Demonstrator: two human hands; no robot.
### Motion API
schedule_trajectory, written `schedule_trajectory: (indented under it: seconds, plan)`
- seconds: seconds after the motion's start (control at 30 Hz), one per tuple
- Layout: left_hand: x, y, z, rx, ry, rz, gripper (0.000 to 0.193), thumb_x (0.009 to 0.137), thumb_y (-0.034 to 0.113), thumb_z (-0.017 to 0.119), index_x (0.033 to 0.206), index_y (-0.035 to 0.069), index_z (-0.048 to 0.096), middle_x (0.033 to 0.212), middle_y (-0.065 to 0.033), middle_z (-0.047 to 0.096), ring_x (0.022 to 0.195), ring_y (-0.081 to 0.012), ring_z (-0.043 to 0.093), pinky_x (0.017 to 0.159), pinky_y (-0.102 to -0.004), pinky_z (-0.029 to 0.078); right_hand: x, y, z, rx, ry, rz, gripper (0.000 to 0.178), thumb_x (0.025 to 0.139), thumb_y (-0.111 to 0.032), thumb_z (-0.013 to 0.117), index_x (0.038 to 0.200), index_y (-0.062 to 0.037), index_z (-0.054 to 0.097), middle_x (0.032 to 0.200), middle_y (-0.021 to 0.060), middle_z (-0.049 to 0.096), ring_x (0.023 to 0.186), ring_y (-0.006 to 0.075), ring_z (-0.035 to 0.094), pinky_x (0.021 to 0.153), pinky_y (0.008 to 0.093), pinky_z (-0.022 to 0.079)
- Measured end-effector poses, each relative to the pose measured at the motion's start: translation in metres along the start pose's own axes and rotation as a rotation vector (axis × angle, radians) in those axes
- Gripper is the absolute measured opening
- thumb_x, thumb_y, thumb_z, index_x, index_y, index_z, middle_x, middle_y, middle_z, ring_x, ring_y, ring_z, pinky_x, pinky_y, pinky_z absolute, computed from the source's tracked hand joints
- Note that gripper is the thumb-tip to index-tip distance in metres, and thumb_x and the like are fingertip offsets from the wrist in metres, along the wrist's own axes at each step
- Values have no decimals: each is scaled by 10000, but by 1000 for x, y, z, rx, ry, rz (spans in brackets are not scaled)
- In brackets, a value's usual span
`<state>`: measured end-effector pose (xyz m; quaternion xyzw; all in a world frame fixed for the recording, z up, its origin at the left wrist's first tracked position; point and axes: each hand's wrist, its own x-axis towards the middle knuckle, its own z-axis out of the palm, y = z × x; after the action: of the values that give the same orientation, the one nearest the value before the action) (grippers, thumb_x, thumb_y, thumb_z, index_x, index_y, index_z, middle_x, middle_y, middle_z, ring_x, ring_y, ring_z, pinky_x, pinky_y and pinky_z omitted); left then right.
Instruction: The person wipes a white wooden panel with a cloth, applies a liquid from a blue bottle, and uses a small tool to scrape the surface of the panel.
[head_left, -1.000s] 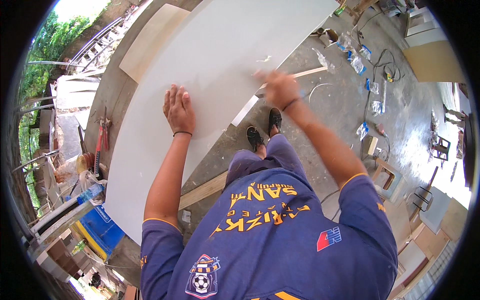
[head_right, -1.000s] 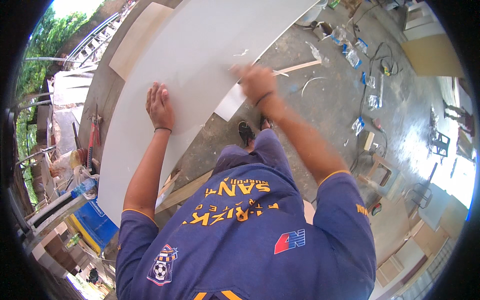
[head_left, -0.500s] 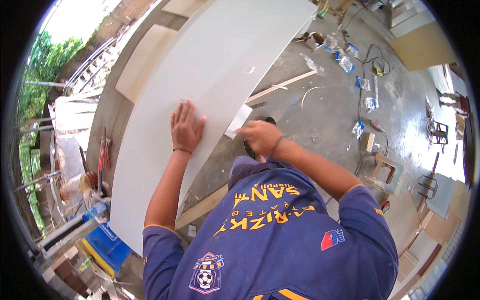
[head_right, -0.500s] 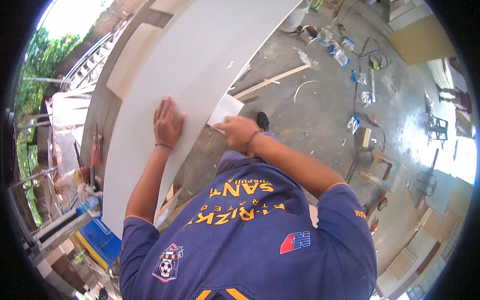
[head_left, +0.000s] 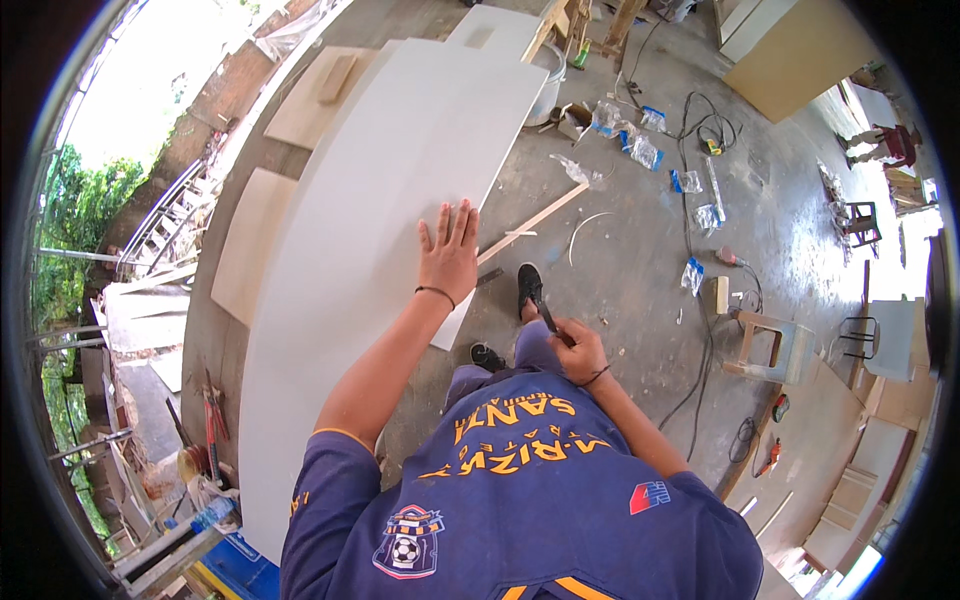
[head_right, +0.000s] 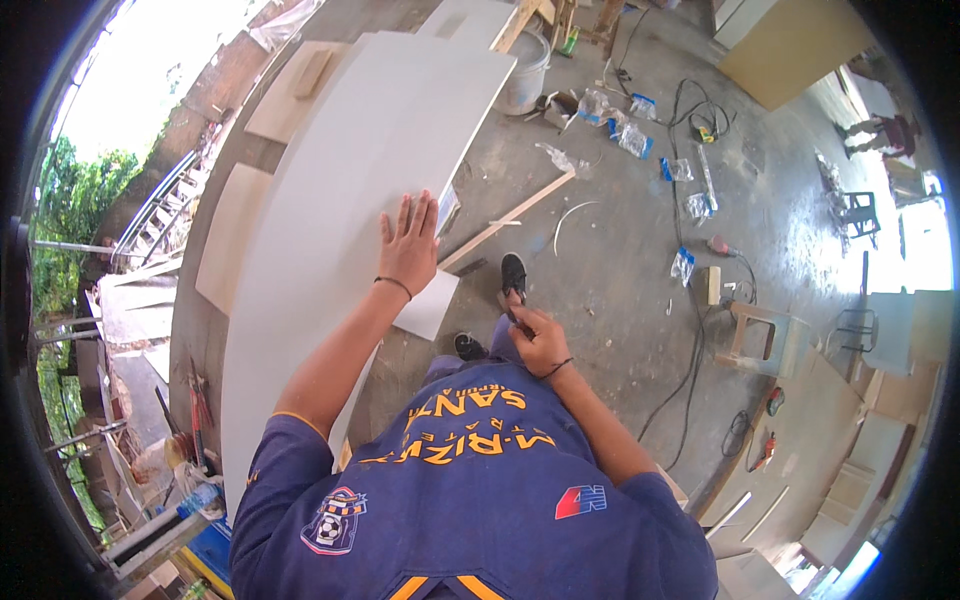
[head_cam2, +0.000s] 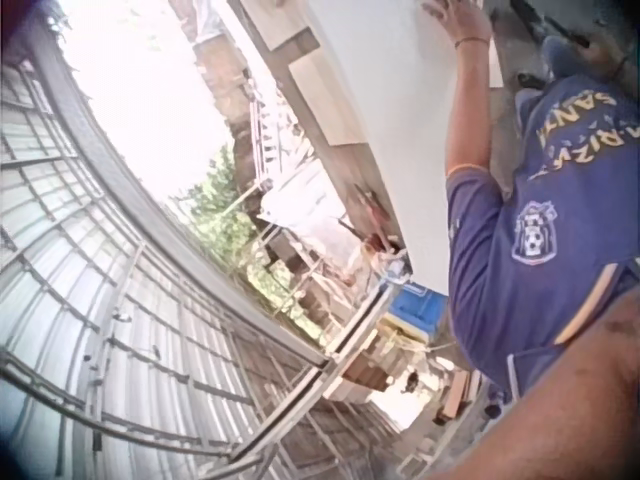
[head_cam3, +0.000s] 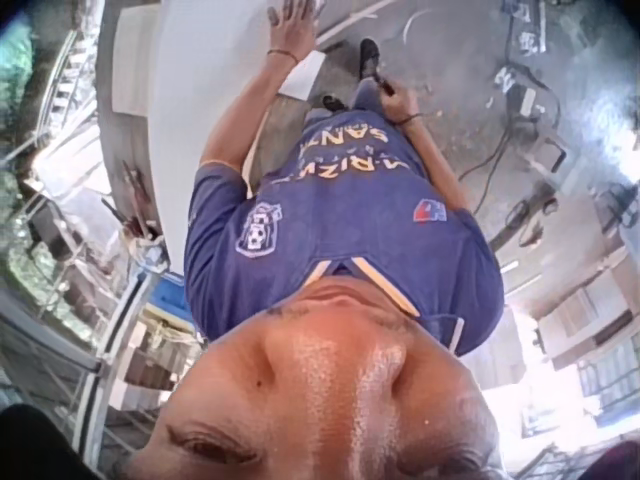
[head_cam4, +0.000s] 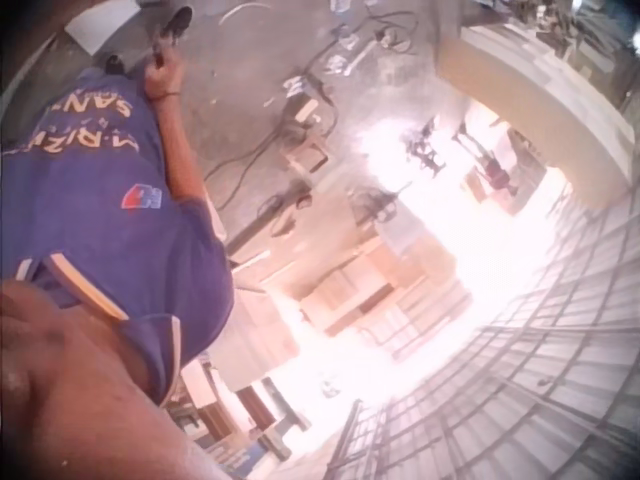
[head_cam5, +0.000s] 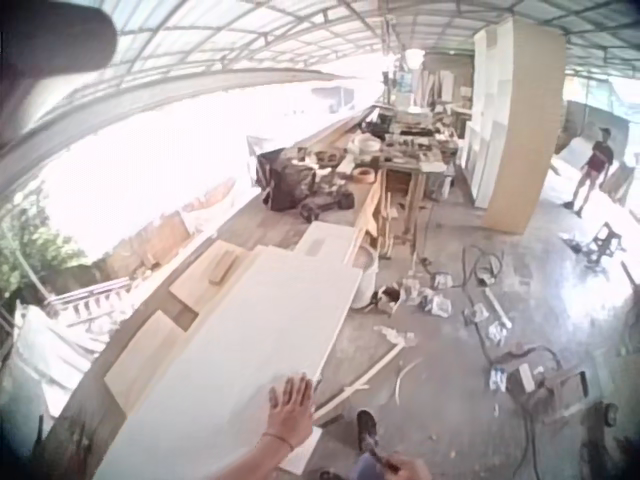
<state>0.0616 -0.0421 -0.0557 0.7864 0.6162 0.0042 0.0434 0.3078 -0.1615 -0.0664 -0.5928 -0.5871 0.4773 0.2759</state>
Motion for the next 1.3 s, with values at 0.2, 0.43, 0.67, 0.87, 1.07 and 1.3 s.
schedule_trajectory:
  seconds: [0.2, 0.43, 0.67, 0.87, 1.07, 1.3]
  plan:
    - [125, 15, 3, -16, 37, 33, 606, 903, 209, 442, 1459, 112, 221, 1546, -34, 132, 1426, -264, 111, 1112, -586, 111, 64, 8, -51, 96, 255, 104, 319, 772, -61, 658, 1081, 9, 622, 796, 78, 632, 685, 130, 577, 656, 269, 473]
    - [235, 36, -8, -25, 32, -6, 561, 899, 144, 438, 1439, 165, 288, 1531, -14, 194, 1422, -269, 131, 1109, -589, 116, 141, 29, -94, 135, 306, 125, 322, 782, -89, 655, 1090, -3, 618, 790, 75, 625, 694, 133, 586, 652, 272, 473]
    - [169, 0, -12, -294, 80, 79, 489, 913, 213, 464, 1388, 119, 398, 1475, -45, 339, 1390, -244, 252, 1128, -474, 161, 279, -16, -114, -168, 137, -250, 345, 791, -89, 604, 1136, -85, 617, 797, 141, 580, 709, 280, 574, 640, 363, 468]
    - [17, -176, 25, -39, 268, -657, 538, 953, 420, 420, 1409, 137, 376, 1502, -81, 285, 1401, -272, 217, 1116, -493, 155, 424, -58, -115, -546, 255, -710, 395, 805, -78, 547, 1185, -172, 599, 798, 107, 567, 763, 316, 571, 675, 410, 486]
    - [6, -172, 13, -30, 267, -961, 583, 940, 494, 396, 1412, 152, 371, 1513, -62, 262, 1409, -258, 192, 1117, -515, 135, 346, -27, -28, -559, 187, -933, 617, 691, -30, 592, 1267, -242, 540, 877, 109, 523, 788, 290, 543, 664, 391, 487]
    - [3, -170, 12, -64, 292, -960, 575, 932, 497, 411, 1406, 173, 382, 1513, -50, 263, 1409, -241, 194, 1124, -499, 131, 310, -51, -28, -344, -176, -805, 525, 751, -45, 525, 1253, -196, 547, 868, 121, 568, 788, 321, 562, 733, 460, 491]
